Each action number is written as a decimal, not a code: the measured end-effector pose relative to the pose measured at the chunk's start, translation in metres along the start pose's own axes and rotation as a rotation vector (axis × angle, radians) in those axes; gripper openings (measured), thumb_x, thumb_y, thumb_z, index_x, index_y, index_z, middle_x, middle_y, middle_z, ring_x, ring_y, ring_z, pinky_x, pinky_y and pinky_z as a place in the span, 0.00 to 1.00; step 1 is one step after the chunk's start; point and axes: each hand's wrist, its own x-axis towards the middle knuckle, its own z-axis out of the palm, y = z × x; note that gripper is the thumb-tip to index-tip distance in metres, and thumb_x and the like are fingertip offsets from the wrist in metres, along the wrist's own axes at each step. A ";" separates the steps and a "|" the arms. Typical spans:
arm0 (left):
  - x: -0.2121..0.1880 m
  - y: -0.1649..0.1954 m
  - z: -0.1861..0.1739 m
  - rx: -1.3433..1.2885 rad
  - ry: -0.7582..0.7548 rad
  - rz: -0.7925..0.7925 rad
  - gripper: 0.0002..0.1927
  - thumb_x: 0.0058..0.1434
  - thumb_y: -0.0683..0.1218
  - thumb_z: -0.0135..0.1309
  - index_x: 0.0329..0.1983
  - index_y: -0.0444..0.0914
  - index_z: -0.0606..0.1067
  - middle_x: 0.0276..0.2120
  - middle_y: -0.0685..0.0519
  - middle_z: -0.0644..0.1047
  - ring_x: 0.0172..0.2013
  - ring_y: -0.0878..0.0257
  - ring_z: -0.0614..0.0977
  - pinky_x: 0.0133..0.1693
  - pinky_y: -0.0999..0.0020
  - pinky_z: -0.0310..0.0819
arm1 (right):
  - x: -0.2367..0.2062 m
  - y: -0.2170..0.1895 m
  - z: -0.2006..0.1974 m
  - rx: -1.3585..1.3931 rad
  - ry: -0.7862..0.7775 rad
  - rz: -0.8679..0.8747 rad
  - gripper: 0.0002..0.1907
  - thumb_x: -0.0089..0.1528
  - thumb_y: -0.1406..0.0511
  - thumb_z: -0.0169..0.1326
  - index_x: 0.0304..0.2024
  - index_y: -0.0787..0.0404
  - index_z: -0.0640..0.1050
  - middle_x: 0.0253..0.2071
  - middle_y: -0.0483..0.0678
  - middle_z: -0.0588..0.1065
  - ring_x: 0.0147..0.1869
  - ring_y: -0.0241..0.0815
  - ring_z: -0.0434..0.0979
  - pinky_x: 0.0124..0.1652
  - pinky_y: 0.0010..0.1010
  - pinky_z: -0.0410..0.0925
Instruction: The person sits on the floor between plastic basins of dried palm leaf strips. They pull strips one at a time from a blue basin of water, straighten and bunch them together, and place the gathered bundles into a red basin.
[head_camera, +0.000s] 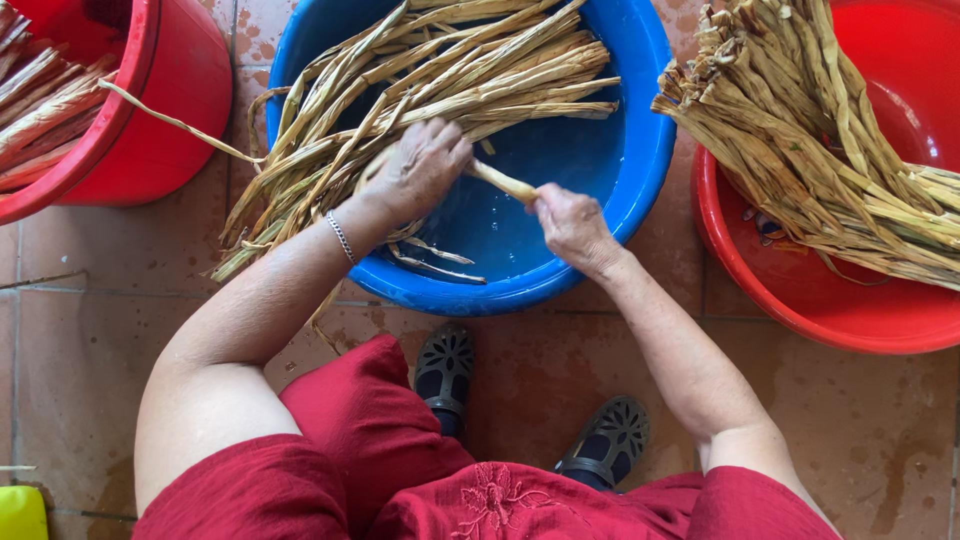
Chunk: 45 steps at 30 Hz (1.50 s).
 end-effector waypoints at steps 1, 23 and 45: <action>-0.002 0.009 0.004 -0.138 -0.048 -0.023 0.04 0.66 0.46 0.55 0.40 0.41 0.77 0.35 0.50 0.76 0.40 0.54 0.79 0.43 0.58 0.74 | 0.001 0.003 -0.001 -0.033 0.062 -0.035 0.06 0.70 0.68 0.48 0.41 0.62 0.76 0.30 0.53 0.78 0.34 0.51 0.81 0.34 0.40 0.73; -0.010 0.017 -0.007 -0.231 -0.012 0.151 0.03 0.62 0.43 0.55 0.38 0.42 0.76 0.32 0.51 0.76 0.37 0.53 0.80 0.40 0.59 0.77 | -0.005 -0.014 -0.007 0.226 0.154 0.091 0.07 0.68 0.69 0.52 0.40 0.63 0.81 0.24 0.53 0.77 0.26 0.47 0.80 0.27 0.37 0.70; -0.002 0.024 -0.020 -0.387 0.003 -0.024 0.08 0.67 0.48 0.60 0.39 0.39 0.75 0.35 0.48 0.80 0.38 0.49 0.84 0.40 0.58 0.79 | -0.007 -0.026 -0.002 0.108 0.122 -0.061 0.07 0.69 0.65 0.54 0.38 0.61 0.80 0.24 0.51 0.77 0.26 0.45 0.80 0.26 0.34 0.71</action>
